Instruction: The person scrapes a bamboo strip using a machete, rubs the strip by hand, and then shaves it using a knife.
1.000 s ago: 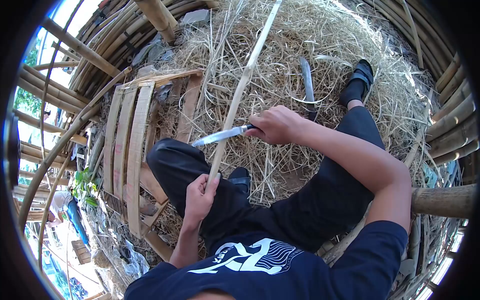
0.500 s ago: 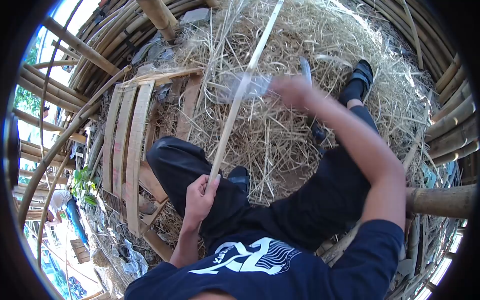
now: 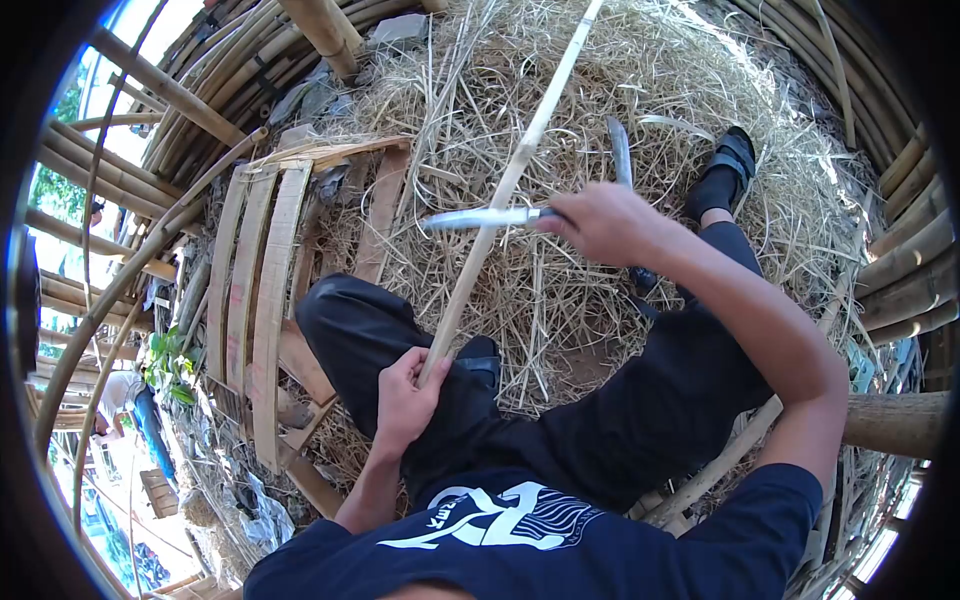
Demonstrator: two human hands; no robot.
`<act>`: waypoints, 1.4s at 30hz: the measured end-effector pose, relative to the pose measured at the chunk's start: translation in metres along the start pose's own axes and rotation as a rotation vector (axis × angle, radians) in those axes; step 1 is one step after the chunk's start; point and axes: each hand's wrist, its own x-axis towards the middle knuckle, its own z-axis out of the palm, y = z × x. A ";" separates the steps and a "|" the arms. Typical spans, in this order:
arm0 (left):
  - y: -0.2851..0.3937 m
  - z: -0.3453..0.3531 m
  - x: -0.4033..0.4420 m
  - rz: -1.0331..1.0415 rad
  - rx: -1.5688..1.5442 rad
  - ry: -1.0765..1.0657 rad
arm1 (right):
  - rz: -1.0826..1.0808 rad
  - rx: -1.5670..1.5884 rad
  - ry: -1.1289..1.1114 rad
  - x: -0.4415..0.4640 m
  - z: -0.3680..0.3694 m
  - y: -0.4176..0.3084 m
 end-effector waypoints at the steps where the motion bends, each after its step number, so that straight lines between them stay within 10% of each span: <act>1: 0.002 0.001 0.000 -0.002 0.001 -0.001 | 0.000 0.002 -0.001 -0.002 0.009 -0.002; 23: 0.029 0.014 0.035 0.082 -0.077 0.058 | -0.057 0.124 -0.071 -0.016 0.053 -0.057; 33: 0.017 -0.004 0.009 0.023 -0.030 0.112 | 0.518 0.085 0.377 0.013 0.020 0.071; 42: 0.028 -0.003 0.026 0.065 -0.002 0.149 | 0.026 0.144 -0.050 -0.013 0.040 -0.048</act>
